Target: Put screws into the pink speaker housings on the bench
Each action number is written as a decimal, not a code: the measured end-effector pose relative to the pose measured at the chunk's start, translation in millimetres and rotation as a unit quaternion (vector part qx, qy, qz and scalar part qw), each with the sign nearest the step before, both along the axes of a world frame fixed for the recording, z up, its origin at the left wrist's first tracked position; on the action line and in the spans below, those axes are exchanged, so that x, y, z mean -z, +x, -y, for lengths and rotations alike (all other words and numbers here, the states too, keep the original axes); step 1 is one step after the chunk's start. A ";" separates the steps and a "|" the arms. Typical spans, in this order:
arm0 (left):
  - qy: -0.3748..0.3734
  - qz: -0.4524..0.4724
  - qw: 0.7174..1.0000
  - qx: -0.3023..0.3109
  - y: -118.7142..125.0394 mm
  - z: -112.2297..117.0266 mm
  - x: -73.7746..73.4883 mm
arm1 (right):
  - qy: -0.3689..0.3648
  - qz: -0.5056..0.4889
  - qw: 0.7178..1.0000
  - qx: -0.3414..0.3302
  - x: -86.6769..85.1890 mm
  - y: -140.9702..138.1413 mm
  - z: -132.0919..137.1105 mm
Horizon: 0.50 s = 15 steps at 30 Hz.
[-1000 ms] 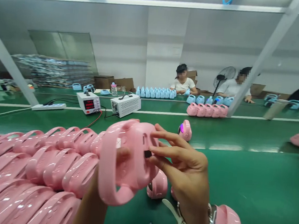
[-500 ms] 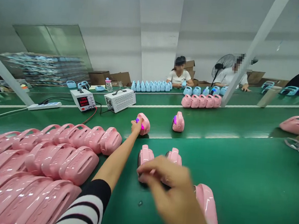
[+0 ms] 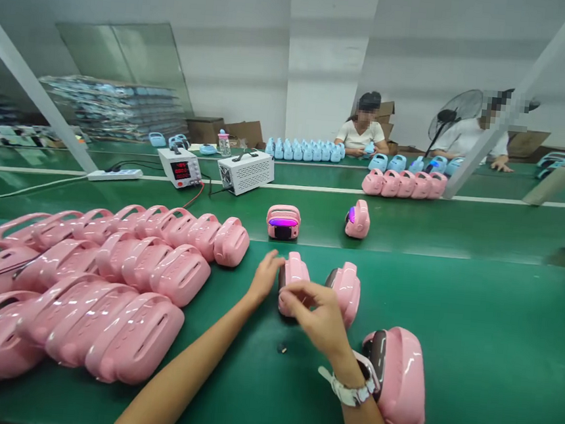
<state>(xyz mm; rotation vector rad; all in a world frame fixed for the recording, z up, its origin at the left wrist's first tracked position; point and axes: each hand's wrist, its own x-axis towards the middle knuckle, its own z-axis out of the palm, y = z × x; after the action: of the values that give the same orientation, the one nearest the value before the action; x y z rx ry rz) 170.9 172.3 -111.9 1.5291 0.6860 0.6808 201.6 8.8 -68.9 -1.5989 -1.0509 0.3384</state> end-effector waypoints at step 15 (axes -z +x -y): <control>-0.263 0.172 0.947 0.062 -74.9 37.1 -33.5 | 0.175 -0.156 0.972 0.007 -4.9 -3.0 -39.4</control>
<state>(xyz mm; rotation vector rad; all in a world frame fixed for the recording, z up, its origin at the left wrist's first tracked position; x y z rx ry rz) 96.0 135.3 -78.4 0.9225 0.4507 0.5895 198.6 48.2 -64.0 -1.1911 -0.8057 0.3591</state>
